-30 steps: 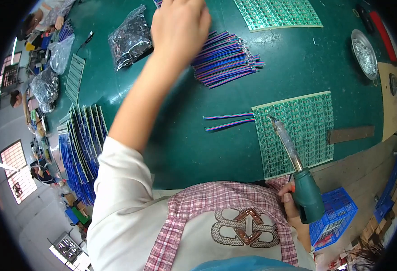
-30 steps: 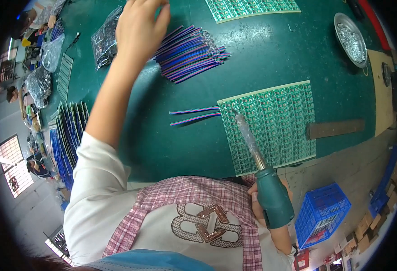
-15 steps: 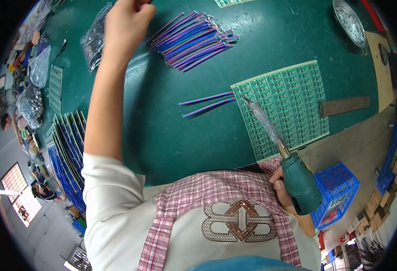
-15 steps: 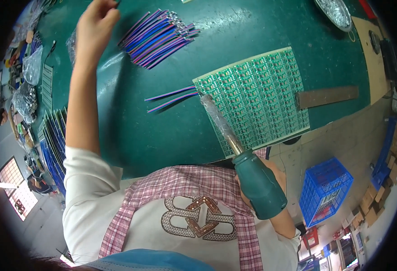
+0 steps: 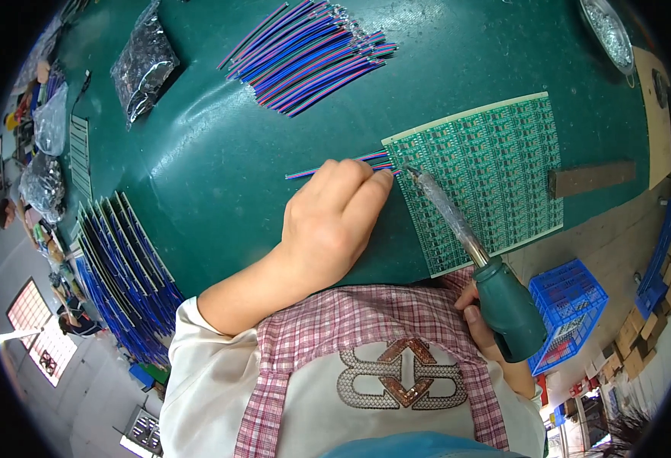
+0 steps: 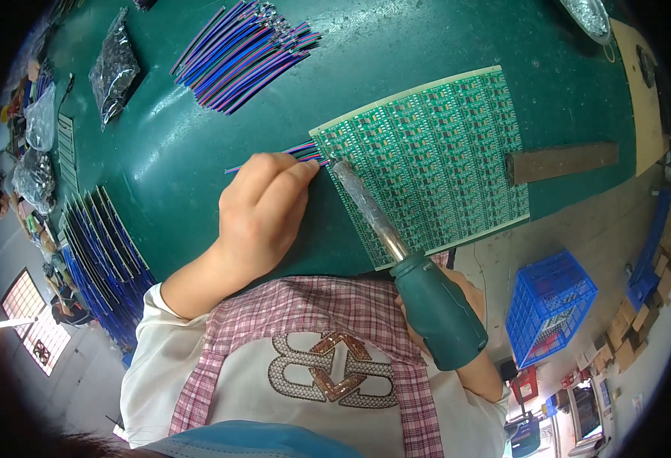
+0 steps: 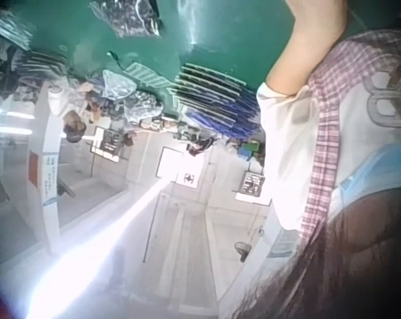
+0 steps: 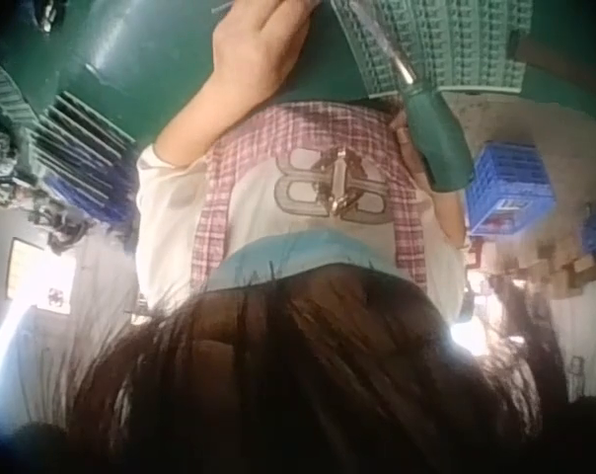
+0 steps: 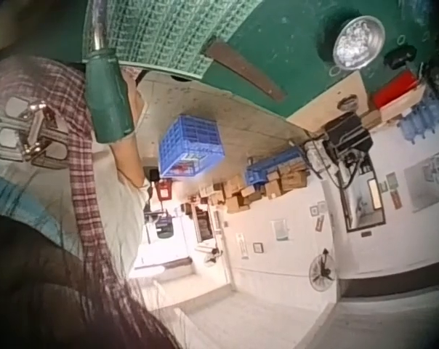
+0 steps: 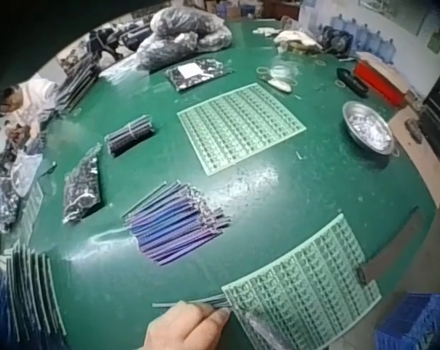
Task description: The person solders ribbon cable wires to a circuit board by repeatedly picking up wire strips by hand, placing them onto the board, and bonding them using a soldering iron.
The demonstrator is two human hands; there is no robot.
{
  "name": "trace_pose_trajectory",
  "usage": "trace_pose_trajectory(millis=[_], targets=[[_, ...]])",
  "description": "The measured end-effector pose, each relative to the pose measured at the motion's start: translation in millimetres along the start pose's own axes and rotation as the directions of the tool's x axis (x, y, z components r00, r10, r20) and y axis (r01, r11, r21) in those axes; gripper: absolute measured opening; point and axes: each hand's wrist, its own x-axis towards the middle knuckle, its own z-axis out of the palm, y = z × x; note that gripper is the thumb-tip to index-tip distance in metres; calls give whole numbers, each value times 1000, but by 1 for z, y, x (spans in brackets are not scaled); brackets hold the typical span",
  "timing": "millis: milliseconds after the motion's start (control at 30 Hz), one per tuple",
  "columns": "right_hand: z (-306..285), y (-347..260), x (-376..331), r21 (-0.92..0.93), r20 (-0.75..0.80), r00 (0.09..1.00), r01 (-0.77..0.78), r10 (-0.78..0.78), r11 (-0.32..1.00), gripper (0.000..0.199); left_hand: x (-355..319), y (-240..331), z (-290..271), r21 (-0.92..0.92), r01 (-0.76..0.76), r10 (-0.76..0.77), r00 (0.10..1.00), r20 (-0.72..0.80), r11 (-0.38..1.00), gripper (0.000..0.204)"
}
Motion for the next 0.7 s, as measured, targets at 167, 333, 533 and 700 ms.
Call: trace_pose_trajectory(millis=[167,333,533,700], targets=[[2,-3,-3,190,-45,989,-130,141,973,37,-2,9,-3,180,-10,-1,998,60,984,36],[-2,6,-5,-92,-4,999,41,-42,995,29,0,7,0,211,-49,50,999,0,976,33],[-2,2,-10,-138,53,997,-52,60,989,32,-2,2,4,324,-148,170,985,-40,935,25],[-4,0,-5,-75,29,998,-52,54,996,32,-1,2,4,313,-156,181,982,-55,937,27]])
